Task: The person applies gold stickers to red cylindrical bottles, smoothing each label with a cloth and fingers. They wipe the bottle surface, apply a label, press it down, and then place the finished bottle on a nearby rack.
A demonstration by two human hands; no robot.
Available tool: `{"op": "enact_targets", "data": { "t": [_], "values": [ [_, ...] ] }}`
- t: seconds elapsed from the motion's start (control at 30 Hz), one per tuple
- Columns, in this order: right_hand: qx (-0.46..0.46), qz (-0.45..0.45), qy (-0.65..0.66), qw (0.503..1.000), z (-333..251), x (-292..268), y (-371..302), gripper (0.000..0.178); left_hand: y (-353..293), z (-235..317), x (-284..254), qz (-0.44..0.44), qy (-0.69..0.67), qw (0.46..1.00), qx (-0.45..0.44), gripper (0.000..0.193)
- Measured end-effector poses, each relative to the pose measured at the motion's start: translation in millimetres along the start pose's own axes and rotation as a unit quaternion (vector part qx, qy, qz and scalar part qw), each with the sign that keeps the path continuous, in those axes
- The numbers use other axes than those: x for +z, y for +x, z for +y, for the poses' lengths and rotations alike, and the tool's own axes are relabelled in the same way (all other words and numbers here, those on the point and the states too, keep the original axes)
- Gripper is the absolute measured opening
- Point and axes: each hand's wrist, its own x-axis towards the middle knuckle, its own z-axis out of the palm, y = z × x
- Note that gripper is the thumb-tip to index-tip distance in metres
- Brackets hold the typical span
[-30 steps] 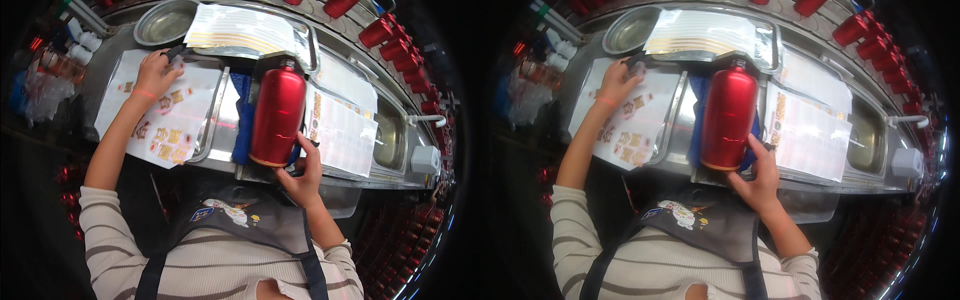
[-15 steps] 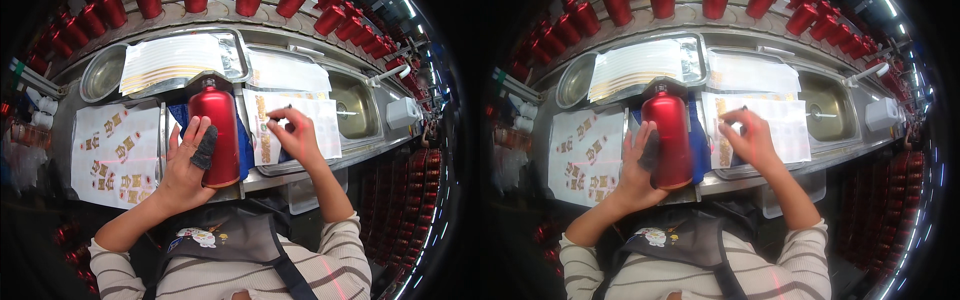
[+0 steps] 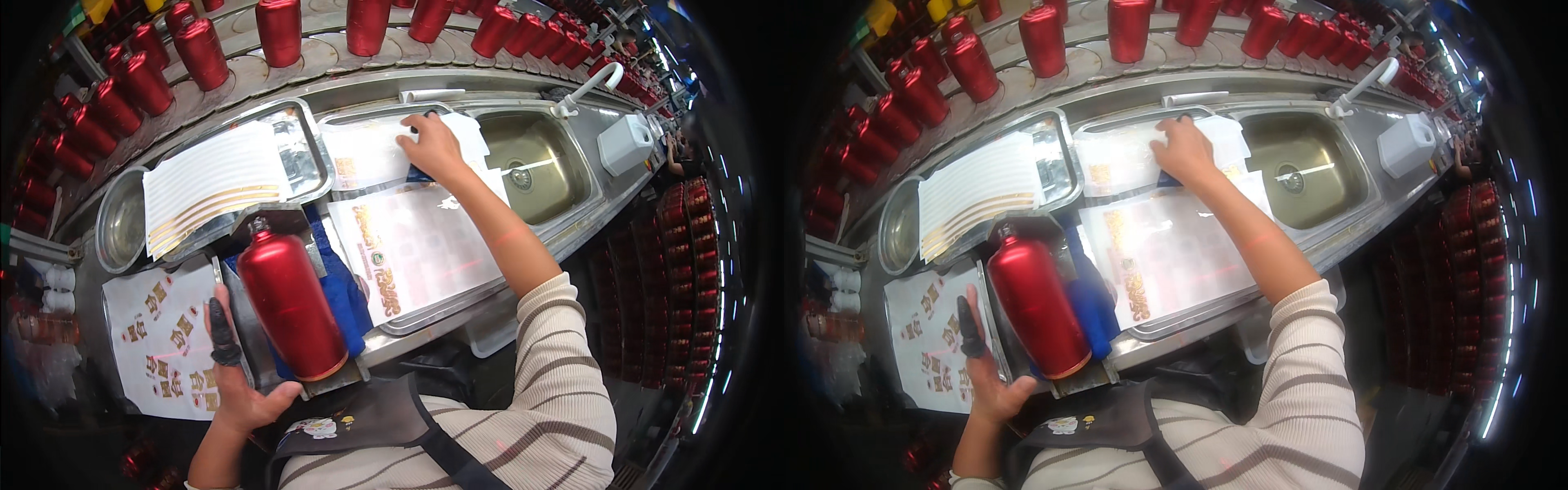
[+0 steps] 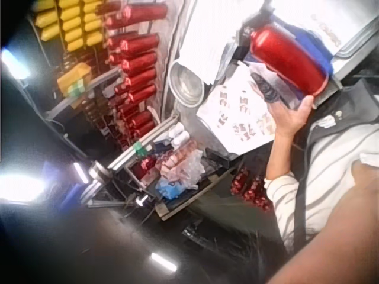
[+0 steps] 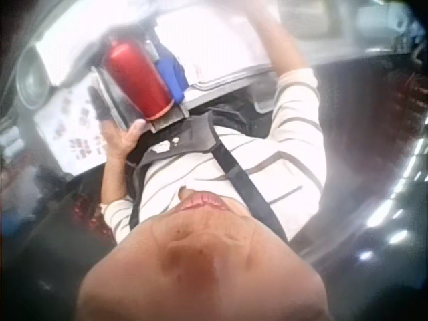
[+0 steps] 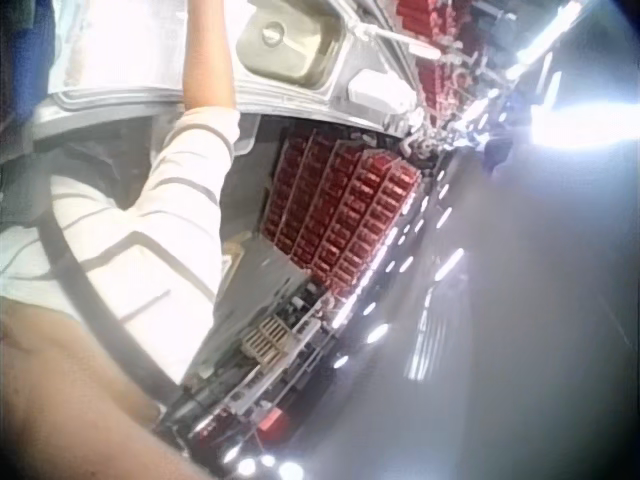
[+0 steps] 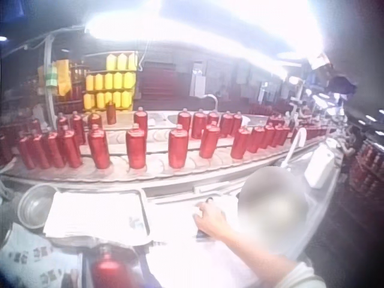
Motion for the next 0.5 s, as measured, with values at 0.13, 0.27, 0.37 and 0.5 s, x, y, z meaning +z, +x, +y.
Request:
{"op": "enact_targets", "data": {
  "t": [0.13,0.27,0.37,0.5],
  "values": [
    [0.175,0.065,-0.113,0.976,87,-48,18,0.041,29,9,-13,0.074,-0.017,0.997,-0.011,0.105],
    [0.241,-0.084,0.166,0.953,189,-56,42,0.032,62,-6,-24,0.068,0.027,0.996,0.044,0.101],
    [0.159,-0.034,0.133,0.978,192,-42,49,0.034,81,0,-22,0.055,0.050,0.996,0.057,0.097],
    [0.143,0.025,-0.060,0.988,127,-58,35,0.033,93,3,-17,0.051,0.086,0.994,0.052,0.094]
  ]
}}
